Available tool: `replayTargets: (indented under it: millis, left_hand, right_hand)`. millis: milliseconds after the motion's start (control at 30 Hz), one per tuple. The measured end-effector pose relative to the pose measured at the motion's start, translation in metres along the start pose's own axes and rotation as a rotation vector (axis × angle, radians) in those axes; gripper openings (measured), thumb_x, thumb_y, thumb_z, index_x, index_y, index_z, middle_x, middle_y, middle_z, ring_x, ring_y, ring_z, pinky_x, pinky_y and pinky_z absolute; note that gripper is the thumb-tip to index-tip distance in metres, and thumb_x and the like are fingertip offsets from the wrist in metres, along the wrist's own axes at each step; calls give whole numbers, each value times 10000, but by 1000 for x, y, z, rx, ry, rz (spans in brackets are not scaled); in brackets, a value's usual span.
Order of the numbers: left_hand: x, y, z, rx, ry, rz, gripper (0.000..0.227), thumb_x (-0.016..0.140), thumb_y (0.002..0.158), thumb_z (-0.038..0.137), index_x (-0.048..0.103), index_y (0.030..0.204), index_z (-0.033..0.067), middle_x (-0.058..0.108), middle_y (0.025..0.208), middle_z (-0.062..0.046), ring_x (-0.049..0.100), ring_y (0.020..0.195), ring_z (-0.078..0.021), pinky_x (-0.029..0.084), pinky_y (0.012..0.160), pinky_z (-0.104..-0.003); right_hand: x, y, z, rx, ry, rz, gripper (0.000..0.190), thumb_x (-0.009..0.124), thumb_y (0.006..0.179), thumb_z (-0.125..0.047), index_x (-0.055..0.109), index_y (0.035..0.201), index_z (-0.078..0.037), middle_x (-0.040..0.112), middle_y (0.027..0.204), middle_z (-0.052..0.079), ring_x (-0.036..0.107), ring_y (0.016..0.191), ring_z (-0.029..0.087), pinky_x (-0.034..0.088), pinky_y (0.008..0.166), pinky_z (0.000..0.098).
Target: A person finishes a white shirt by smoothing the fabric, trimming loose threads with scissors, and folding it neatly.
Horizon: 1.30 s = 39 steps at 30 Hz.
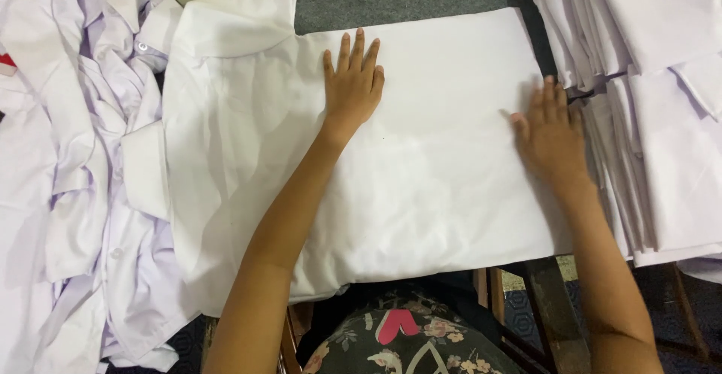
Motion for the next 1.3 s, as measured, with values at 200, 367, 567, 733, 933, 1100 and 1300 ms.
replayTargets:
  millis: [200,367,567,733,933,1100,1300]
  left_hand:
    - [0,1,0,-15,-35,-77,489,386,1099,358,478,1557,216,349,1641,-84,290,1517,-308,270,1171,-609]
    - [-7,1,-1,-15,-67,-99,494,372,1102,353,466,1564,206,332,1650,-86,279,1525,-312,252,1187,-607]
    - [-5,1,-1,-15,-55,-65,478,396,1096,355,490,1544,215,348,1642,-87,292,1522,-307,270,1179,-603]
    - [1,-1,-1,-15,-33,-17,471,409,1090,348,517,1530,218,373,1629,-75,313,1512,-300,288,1172,-598]
    - [-1,0,0,-26,-28,-33,473,423,1084,349,510,1533,227,364,1632,-66,310,1513,-295,286,1174,-604]
    - [0,-1,-1,-21,-52,-29,472,421,1086,334,514,1531,208,365,1629,-82,315,1510,-306,282,1176,-601]
    - [7,1,-6,-1,26,16,456,433,1101,369,526,1531,253,365,1630,-52,337,1508,-277,303,1176,-581]
  right_hand:
    - [-25,-1,-118,-375,348,-49,457,393,1052,-295,452,1470,-123,500,1473,102,507,1315,292,311,1068,564]
    - [16,9,-162,-733,-36,205,593,377,1132,-449,360,1603,-89,371,1674,52,442,1503,194,343,1165,600]
    - [21,-8,-162,-836,77,-68,682,280,1102,-498,272,1624,-59,260,1703,88,169,1591,251,112,1240,569]
    - [2,-59,-160,-986,251,-235,680,270,1081,-528,230,1630,-129,248,1702,32,159,1584,273,46,1237,638]
    - [-24,-99,-174,-1187,607,-351,523,380,1086,-438,441,1502,-128,423,1602,87,351,1518,281,69,1294,536]
    - [-14,-36,-178,-1129,814,-227,224,569,1030,-106,644,1218,-10,675,1322,169,658,1247,338,369,1220,563]
    - [21,18,-188,-758,290,-41,543,386,1126,-314,382,1556,18,362,1610,181,293,1532,328,323,1098,602]
Point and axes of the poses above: each hand's wrist, its own y-axis towards the middle knuckle, its own x-axis out of the palm, z = x × y, the point moved 1 cm from there along y, towards the middle knuckle
